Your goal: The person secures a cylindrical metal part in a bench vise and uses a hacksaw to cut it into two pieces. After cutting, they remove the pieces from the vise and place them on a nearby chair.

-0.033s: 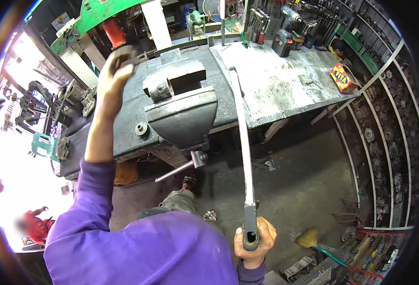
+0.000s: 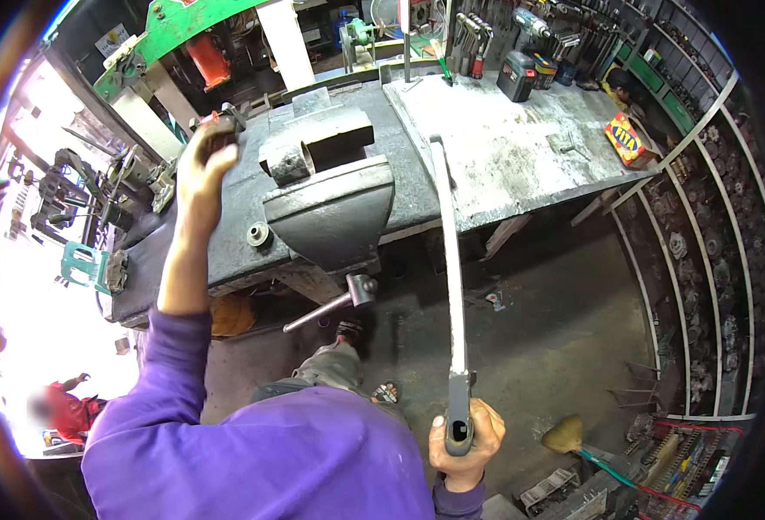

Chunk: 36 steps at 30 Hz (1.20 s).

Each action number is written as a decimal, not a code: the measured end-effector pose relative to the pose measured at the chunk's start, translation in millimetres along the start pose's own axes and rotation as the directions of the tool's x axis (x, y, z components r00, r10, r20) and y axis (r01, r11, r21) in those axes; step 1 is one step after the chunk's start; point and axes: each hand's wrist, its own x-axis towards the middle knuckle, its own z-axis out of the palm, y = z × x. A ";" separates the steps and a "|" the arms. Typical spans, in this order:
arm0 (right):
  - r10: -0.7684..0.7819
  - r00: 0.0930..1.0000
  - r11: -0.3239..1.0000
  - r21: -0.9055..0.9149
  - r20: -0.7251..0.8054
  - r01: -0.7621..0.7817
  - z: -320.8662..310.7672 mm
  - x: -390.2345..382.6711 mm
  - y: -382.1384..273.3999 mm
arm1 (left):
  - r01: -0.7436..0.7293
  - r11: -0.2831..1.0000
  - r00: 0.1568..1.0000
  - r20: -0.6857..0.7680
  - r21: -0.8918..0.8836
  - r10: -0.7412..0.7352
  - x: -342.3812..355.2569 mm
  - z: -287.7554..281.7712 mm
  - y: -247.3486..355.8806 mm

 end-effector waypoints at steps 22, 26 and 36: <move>0.053 0.773 0.815 -0.474 0.633 0.333 84.5 253.7 227.1 | 0.583 0.630 0.689 0.099 0.513 -0.718 -255.5 85.3 -180.5; 0.013 0.733 0.789 -0.457 0.680 0.410 95.7 309.2 275.4 | 0.542 0.651 0.804 -0.102 0.531 -0.586 -286.6 101.6 -209.2; -0.048 0.622 0.894 -0.245 0.782 0.376 122.3 372.8 295.9 | 0.528 0.524 0.841 -0.326 0.668 -0.432 -315.2 128.4 -223.2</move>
